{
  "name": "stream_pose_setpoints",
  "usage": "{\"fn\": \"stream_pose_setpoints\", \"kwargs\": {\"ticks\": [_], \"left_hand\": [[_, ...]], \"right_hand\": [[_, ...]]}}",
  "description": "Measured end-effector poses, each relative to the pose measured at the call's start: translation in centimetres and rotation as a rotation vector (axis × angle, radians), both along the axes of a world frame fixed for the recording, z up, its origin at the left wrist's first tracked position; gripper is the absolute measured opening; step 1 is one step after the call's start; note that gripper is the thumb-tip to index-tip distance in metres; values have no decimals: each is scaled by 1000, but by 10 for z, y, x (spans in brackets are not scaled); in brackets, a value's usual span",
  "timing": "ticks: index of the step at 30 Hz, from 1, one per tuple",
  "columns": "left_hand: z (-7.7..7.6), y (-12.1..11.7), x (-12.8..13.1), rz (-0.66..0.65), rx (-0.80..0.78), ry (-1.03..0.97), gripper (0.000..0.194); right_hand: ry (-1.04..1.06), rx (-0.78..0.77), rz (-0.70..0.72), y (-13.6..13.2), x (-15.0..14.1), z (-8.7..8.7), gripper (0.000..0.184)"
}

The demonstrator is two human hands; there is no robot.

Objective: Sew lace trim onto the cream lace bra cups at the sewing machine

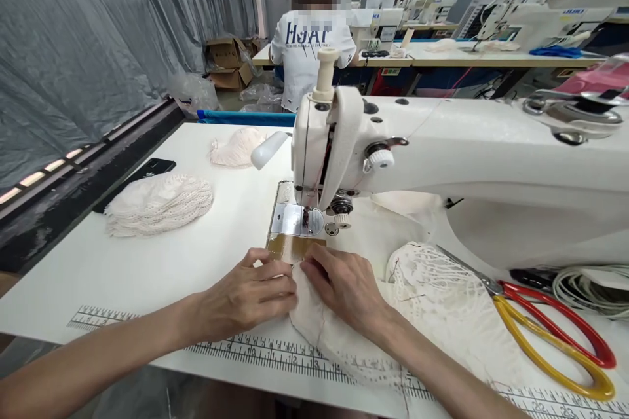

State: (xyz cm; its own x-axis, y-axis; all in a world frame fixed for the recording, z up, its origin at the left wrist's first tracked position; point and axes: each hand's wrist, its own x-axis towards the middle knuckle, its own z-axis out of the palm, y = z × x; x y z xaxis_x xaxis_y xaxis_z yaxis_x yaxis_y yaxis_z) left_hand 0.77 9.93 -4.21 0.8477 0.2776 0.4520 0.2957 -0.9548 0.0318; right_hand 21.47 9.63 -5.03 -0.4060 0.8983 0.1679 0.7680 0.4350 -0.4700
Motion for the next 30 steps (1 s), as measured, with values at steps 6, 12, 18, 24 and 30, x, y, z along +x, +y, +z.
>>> {"fn": "stream_pose_setpoints", "kwargs": {"ticks": [6,12,18,24,30], "left_hand": [[0,-1,-3,27,-8,-7,16],[-1,-3,-3,94,50,-40,10],[-1,-4,-3,106,91,-8,10],[4,-5,-3,78,109,4,13],[4,-5,-3,88,106,14,16]], "right_hand": [[-14,31,-11,1,0,-2,19],[-11,20,-37,2,-2,-3,21],[140,-73,91,1,3,7,22],[192,-140,240,2,15,17,21],[200,-157,133,6,12,10,16]]}}
